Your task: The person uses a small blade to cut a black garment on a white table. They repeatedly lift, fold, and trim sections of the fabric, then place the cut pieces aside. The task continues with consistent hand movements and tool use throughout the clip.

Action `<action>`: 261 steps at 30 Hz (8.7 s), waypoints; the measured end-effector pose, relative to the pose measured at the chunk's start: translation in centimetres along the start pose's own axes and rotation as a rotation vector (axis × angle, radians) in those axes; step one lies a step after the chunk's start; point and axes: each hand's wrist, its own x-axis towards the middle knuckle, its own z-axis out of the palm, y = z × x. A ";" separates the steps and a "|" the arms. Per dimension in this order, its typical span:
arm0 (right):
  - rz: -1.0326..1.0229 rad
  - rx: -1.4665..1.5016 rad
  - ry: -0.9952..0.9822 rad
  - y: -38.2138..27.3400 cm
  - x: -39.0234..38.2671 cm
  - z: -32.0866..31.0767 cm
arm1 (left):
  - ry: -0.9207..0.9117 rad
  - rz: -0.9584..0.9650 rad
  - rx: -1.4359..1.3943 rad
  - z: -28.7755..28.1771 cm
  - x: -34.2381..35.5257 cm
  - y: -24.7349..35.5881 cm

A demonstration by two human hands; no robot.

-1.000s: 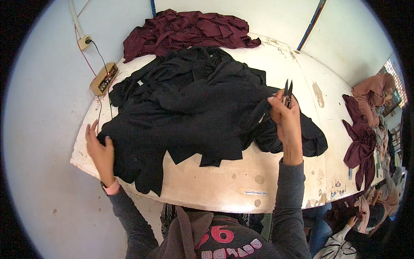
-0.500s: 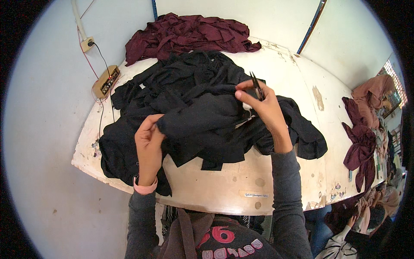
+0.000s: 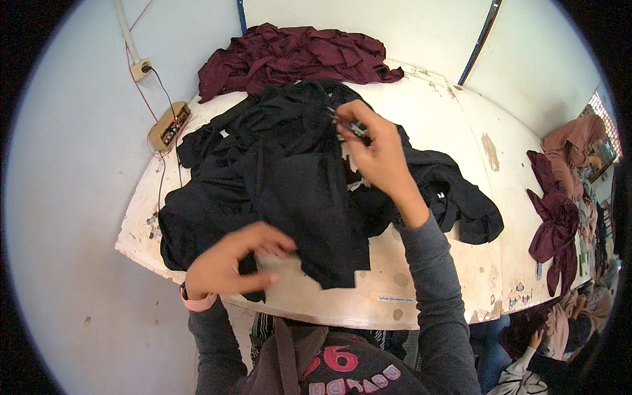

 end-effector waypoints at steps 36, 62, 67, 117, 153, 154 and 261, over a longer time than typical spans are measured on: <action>0.451 0.109 0.093 -1.3 -7.4 -10.5 | 0.367 0.034 1.004 -3.8 2.4 -0.7; 0.500 0.568 -0.086 -3.1 -10.9 1.6 | 0.581 -0.067 -0.191 3.6 0.3 -5.6; 0.054 0.068 -0.144 -2.3 -10.9 4.0 | 0.609 0.051 0.358 3.3 -0.2 -4.9; 0.468 0.476 -0.172 -5.9 -11.1 3.4 | 0.459 -0.197 -0.961 5.5 -1.5 -5.2; 0.656 1.011 -0.048 -5.6 -14.3 6.3 | 0.894 0.396 0.789 8.2 -0.6 -6.1; 0.676 1.006 -0.084 -5.7 -14.5 6.4 | 0.830 0.394 0.811 8.4 -0.9 -6.7; 0.640 0.761 0.028 -5.4 -13.5 2.0 | 0.182 -0.136 -0.317 5.7 -0.1 -4.2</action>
